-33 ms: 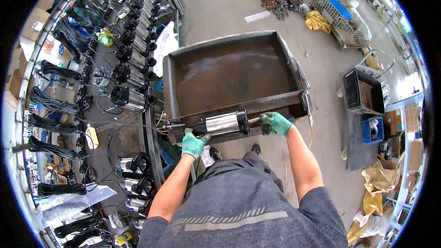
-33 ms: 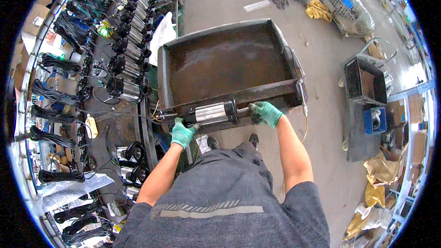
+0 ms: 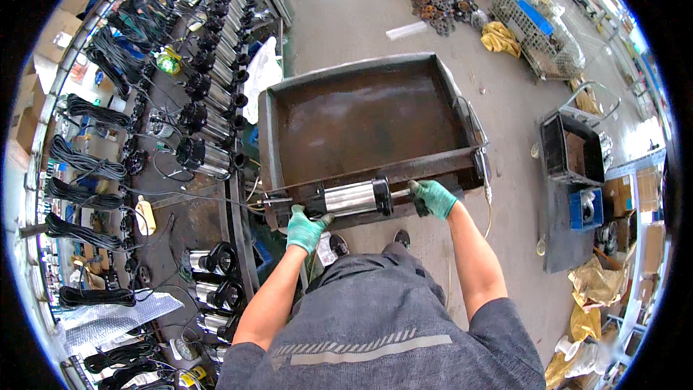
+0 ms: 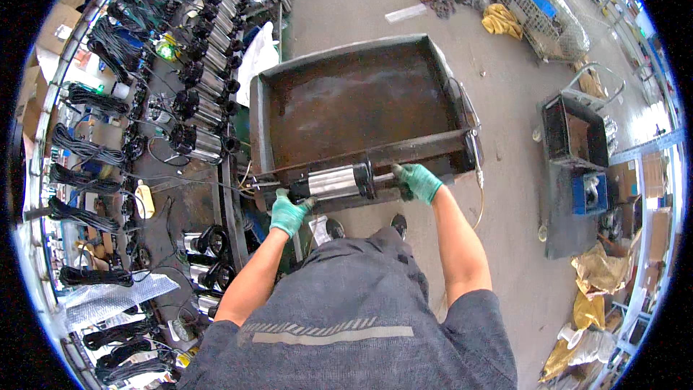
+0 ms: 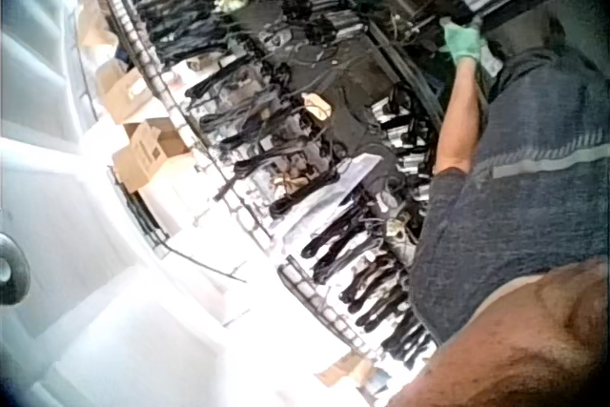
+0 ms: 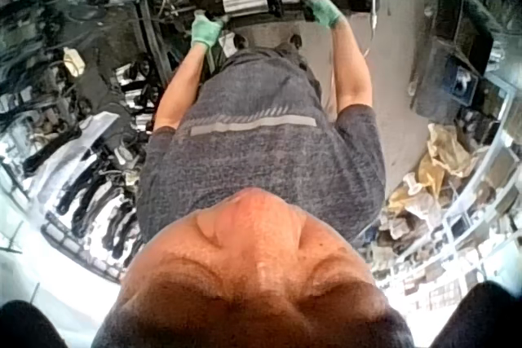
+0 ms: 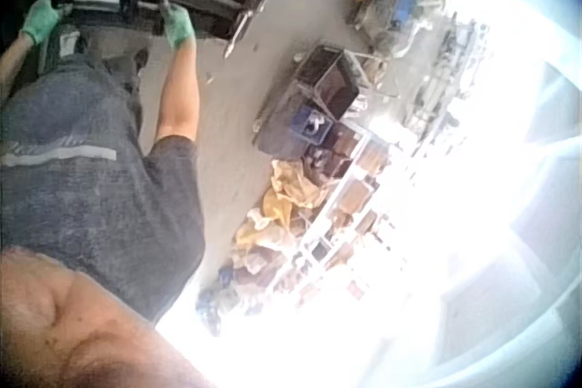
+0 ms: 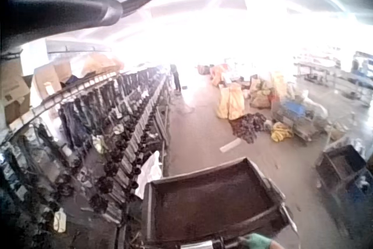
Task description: The person repeatedly picks up cylindrical submersible pumps from a rack and lowers them into a large metal basin filled with dark liquid. The person holds the pumps submerged for a few seconds, then lifts them out and returns them to the rack. This cycle is repeated multiple times with different units.
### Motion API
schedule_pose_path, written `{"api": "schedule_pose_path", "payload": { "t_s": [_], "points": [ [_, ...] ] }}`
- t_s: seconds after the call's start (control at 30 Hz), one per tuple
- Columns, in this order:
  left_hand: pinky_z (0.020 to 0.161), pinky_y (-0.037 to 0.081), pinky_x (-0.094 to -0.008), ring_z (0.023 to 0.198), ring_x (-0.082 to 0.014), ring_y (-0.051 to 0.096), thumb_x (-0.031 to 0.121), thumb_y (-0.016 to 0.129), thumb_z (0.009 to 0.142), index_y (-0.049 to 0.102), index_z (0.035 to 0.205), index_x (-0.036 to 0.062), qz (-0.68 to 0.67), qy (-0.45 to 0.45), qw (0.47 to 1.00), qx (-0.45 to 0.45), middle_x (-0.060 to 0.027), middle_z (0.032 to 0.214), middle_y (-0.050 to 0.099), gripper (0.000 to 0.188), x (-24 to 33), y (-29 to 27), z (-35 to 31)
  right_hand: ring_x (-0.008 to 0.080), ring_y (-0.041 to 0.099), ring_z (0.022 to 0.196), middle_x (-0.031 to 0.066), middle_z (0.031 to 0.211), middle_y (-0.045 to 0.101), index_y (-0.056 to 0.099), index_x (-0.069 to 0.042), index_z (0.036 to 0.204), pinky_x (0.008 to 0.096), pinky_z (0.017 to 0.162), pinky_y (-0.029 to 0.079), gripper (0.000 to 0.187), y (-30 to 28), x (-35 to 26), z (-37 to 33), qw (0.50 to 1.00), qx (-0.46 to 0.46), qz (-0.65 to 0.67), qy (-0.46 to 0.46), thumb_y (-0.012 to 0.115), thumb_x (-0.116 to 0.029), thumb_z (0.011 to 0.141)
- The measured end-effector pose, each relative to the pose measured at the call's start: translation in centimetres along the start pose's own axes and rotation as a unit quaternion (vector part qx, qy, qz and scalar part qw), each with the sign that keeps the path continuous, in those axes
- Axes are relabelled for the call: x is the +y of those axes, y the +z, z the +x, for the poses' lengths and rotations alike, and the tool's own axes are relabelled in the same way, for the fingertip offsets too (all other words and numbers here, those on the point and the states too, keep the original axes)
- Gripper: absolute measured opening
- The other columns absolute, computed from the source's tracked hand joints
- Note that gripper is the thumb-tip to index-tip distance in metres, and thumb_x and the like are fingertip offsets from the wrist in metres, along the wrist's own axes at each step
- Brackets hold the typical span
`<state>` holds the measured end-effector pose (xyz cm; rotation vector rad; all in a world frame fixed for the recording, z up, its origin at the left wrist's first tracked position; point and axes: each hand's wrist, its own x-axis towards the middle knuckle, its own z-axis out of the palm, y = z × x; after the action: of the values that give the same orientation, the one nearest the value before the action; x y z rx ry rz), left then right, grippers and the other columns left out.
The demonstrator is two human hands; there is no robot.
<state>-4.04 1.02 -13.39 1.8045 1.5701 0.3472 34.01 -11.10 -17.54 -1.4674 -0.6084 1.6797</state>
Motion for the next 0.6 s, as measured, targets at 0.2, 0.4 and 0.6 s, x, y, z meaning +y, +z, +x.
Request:
{"api": "schedule_pose_path", "payload": {
  "t_s": [0.2,0.4,0.6],
  "points": [
    [0.088,0.055,-0.0446,0.101,-0.0380,0.071,0.039,0.095,0.071,0.058,0.118,-0.0021,-0.004,-0.013,1.000,0.000,-0.0242,0.107,0.073,0.072,0.7,-0.4,-0.4,0.0125,0.045,0.047,-0.0010,0.060,0.049,0.064,-0.010,0.094,0.0308,0.044,0.034,0.034,2.5,0.5,0.5,0.995,0.071,0.072,0.011,0.054,-0.040,0.108],
    [0.087,0.055,-0.0442,0.098,-0.0375,0.071,0.041,0.095,0.070,0.057,0.116,-0.0026,-0.006,-0.003,1.000,0.001,-0.0221,0.106,0.074,0.074,1.3,-0.8,-0.6,0.0095,0.035,0.043,-0.0042,0.058,0.041,0.063,-0.023,0.125,0.0265,0.041,0.029,0.027,3.1,0.0,-0.2,0.980,0.046,0.191,0.012,0.050,-0.042,0.109],
    [0.087,0.056,-0.0442,0.097,-0.0365,0.072,0.044,0.093,0.073,0.053,0.117,-0.0022,0.010,-0.029,0.999,-0.017,-0.0227,0.103,0.074,0.075,1.4,-1.0,-0.6,0.0172,0.047,0.042,0.0030,0.053,0.051,0.068,-0.008,0.087,0.0357,0.042,0.038,0.052,2.9,-2.4,0.6,0.984,0.073,-0.140,0.077,0.050,-0.053,0.107]
  ]
}}
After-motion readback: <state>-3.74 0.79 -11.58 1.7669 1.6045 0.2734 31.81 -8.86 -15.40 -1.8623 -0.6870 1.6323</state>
